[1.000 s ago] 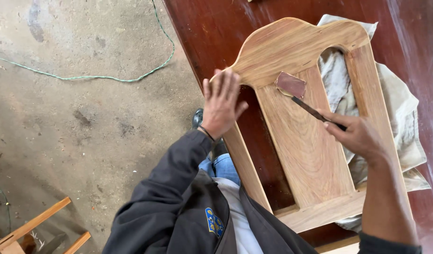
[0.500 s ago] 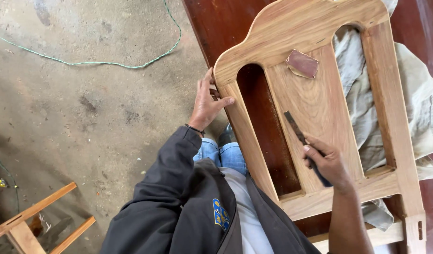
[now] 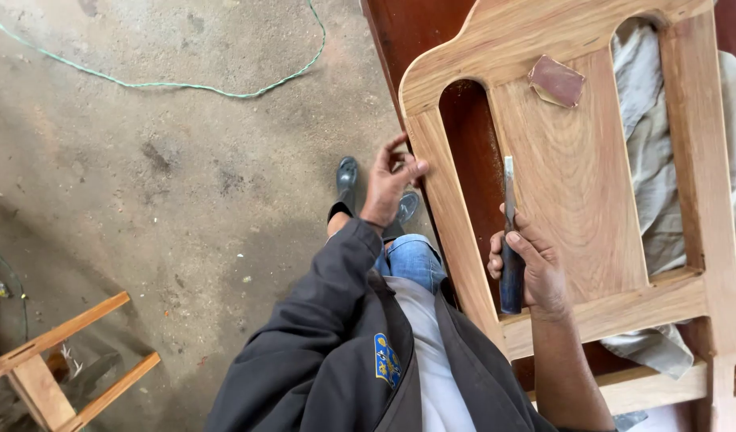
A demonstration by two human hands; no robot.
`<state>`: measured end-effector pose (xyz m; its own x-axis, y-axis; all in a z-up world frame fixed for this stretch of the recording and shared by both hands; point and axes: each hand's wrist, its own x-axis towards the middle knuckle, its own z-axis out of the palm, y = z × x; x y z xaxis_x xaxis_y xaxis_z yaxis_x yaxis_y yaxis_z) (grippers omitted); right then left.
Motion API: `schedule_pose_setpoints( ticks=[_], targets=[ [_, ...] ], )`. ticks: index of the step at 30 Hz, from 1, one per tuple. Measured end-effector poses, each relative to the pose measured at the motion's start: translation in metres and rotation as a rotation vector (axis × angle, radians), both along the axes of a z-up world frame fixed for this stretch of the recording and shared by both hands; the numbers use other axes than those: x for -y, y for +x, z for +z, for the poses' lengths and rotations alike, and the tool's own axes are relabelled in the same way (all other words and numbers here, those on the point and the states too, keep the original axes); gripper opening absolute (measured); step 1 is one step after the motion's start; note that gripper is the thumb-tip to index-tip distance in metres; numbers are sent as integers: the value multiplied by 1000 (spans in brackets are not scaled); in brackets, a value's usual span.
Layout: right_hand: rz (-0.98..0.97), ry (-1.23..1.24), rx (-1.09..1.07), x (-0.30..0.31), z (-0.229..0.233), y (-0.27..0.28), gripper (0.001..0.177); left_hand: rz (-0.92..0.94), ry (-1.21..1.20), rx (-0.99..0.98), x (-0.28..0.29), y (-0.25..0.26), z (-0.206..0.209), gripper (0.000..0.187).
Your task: Sanding and scraping a wooden furniture frame to smooth the surface and clean joints.
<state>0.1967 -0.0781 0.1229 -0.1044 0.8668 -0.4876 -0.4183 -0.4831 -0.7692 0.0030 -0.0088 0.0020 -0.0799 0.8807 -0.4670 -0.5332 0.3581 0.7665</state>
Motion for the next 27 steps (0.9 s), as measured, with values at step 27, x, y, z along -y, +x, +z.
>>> schedule_pose_setpoints(
  ticks=[27],
  targets=[
    [-779,13,134,220,8,-141,41,-479,-73,33,76,0,28,30]
  ],
)
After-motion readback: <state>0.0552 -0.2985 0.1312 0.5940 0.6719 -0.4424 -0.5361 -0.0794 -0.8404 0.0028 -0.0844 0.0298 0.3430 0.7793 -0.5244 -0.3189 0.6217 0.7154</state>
